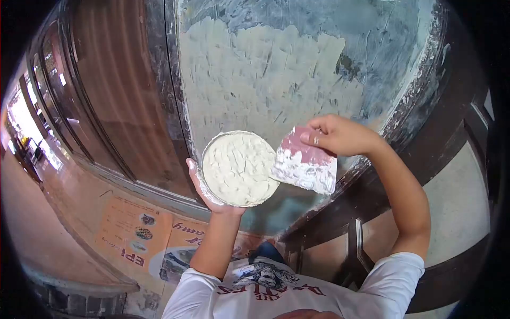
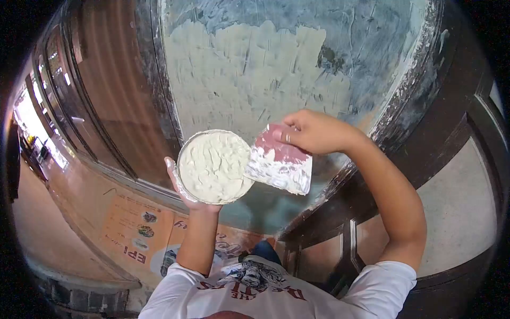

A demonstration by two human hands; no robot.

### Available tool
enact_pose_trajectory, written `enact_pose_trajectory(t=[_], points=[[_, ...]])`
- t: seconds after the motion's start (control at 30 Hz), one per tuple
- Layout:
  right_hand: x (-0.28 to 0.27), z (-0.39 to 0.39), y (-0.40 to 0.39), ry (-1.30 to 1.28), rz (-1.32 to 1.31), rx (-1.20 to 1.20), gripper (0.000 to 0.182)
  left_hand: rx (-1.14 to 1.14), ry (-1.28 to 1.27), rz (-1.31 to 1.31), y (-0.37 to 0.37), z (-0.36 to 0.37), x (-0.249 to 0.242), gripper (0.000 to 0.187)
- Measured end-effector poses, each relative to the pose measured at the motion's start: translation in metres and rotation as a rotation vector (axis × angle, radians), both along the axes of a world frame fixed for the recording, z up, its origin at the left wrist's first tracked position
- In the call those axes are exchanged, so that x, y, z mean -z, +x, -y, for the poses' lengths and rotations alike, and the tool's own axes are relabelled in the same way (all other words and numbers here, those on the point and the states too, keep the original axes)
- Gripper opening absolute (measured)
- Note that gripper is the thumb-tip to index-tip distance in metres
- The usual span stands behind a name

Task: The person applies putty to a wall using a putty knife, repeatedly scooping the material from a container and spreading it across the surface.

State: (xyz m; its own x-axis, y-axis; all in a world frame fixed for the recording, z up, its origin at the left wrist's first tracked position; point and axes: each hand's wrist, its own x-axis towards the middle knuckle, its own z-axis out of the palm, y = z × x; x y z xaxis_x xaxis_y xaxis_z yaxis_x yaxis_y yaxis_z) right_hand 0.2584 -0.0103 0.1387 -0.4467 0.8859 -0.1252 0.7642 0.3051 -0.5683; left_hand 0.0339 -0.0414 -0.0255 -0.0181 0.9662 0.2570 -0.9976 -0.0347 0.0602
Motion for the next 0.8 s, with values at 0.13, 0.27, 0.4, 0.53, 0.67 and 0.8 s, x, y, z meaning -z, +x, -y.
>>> enact_pose_trajectory(t=[0.13,0.27,0.4,0.53,0.67,0.8], points=[[0.003,-0.007,0.001,0.014,0.082,0.021,0.029,-0.033,0.019,-0.031,-0.003,0.001,-0.001,0.084],[0.016,-0.014,0.005,-0.078,-0.056,-0.057,0.032,-0.030,0.017,-0.003,-0.006,0.001,0.002,0.083],[0.005,-0.011,0.006,0.100,0.113,0.023,0.036,0.006,0.050,0.006,-0.002,0.000,0.007,0.082],[-0.004,-0.008,0.011,0.017,-0.057,0.027,0.029,-0.003,0.004,0.002,0.003,-0.002,0.007,0.083],[0.000,0.001,0.009,0.090,0.124,-0.002,0.029,0.009,0.022,0.010,0.004,-0.003,0.008,0.083],[-0.005,-0.006,0.023,0.163,-0.096,0.023,0.032,0.025,0.023,0.016,0.008,-0.003,0.008,0.082]])
